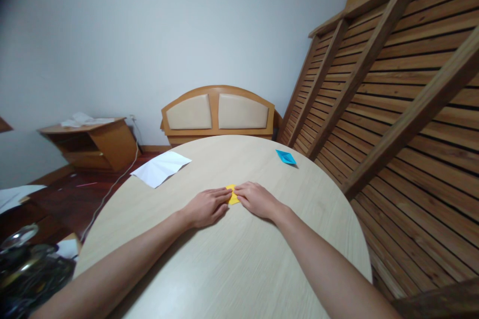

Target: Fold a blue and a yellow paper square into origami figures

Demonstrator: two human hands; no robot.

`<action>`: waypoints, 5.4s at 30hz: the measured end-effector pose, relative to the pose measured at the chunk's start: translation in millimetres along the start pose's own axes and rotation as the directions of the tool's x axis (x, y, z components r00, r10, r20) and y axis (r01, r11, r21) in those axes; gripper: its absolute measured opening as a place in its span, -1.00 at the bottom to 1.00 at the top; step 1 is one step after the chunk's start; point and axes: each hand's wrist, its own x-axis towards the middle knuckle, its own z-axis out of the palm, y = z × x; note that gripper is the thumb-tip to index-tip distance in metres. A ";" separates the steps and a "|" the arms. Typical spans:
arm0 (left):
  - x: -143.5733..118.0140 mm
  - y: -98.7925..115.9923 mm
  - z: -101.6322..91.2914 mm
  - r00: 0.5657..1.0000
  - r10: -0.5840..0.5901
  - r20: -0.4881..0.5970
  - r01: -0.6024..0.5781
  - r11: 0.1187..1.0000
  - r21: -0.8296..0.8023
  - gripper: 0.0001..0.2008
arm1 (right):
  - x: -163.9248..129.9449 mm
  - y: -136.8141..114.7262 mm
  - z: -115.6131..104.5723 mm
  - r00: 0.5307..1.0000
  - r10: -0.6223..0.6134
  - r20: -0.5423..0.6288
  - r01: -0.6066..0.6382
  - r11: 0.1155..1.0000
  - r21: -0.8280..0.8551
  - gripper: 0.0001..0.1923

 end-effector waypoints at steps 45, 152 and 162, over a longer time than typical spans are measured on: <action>2.6 -2.3 19.5 0.897 -0.424 0.122 0.412 0.904 0.112 -0.39 | -3.4 -20.2 18.9 0.940 0.261 0.222 -0.265 0.964 -0.009 -0.16; -0.3 -23.2 2.4 0.995 -0.092 -0.040 0.086 0.988 -0.131 -0.70 | -1.8 -5.2 -6.7 0.999 -0.038 -0.003 0.038 0.999 0.022 -0.75; -3.6 -22.6 0.7 0.998 -0.060 -0.036 0.055 0.991 -0.126 -0.72 | -1.7 -4.5 -6.3 0.999 -0.041 0.019 0.042 0.999 -0.006 -0.76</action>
